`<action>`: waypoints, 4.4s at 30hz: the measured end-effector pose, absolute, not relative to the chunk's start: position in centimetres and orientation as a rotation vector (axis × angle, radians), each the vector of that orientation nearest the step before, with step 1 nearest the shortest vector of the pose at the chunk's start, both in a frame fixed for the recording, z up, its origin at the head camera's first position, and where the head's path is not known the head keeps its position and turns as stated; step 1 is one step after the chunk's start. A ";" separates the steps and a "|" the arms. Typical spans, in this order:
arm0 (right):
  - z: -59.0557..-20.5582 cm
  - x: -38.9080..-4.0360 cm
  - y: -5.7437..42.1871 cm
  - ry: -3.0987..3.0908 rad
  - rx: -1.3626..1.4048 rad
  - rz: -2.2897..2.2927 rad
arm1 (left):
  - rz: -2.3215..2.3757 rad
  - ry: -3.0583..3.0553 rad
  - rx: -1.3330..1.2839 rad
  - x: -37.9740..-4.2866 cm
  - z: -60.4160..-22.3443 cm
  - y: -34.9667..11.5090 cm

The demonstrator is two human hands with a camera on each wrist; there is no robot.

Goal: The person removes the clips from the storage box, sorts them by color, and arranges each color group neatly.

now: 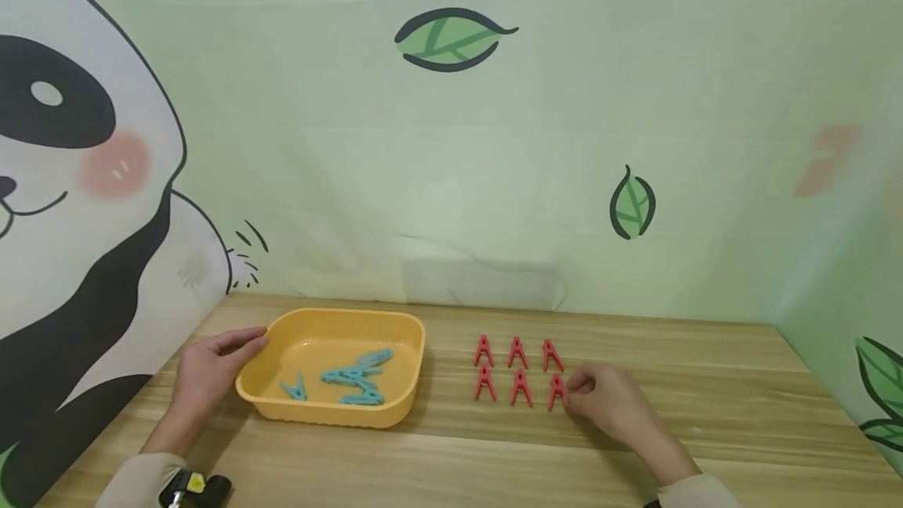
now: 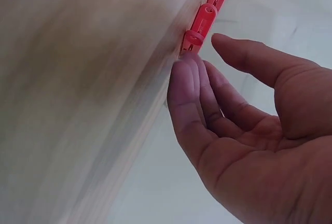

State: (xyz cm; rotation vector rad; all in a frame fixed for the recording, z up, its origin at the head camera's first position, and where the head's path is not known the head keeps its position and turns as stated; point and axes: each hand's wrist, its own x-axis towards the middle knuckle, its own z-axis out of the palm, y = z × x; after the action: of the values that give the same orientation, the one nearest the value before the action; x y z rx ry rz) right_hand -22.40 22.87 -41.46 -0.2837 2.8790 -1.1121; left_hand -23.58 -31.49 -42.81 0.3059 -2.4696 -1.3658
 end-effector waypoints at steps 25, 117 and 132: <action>-39.6 -22.0 17.8 2.908 -0.586 -1.370 | -1.374 -2.452 0.308 -23.6 -42.9 -31.6; -39.6 -27.4 -2.8 2.653 -1.136 -0.615 | -1.387 -2.456 0.351 -23.5 -42.8 -31.3; -39.9 -27.6 -2.7 2.696 -1.169 -0.682 | -1.396 -2.446 0.337 -23.5 -42.8 -31.3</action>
State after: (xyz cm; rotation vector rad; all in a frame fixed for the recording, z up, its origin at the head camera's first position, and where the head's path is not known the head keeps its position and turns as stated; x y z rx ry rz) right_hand -27.55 -2.67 -39.91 -1.1689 2.6960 -0.6816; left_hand -23.50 -31.35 -42.82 0.3367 -2.4464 -1.3964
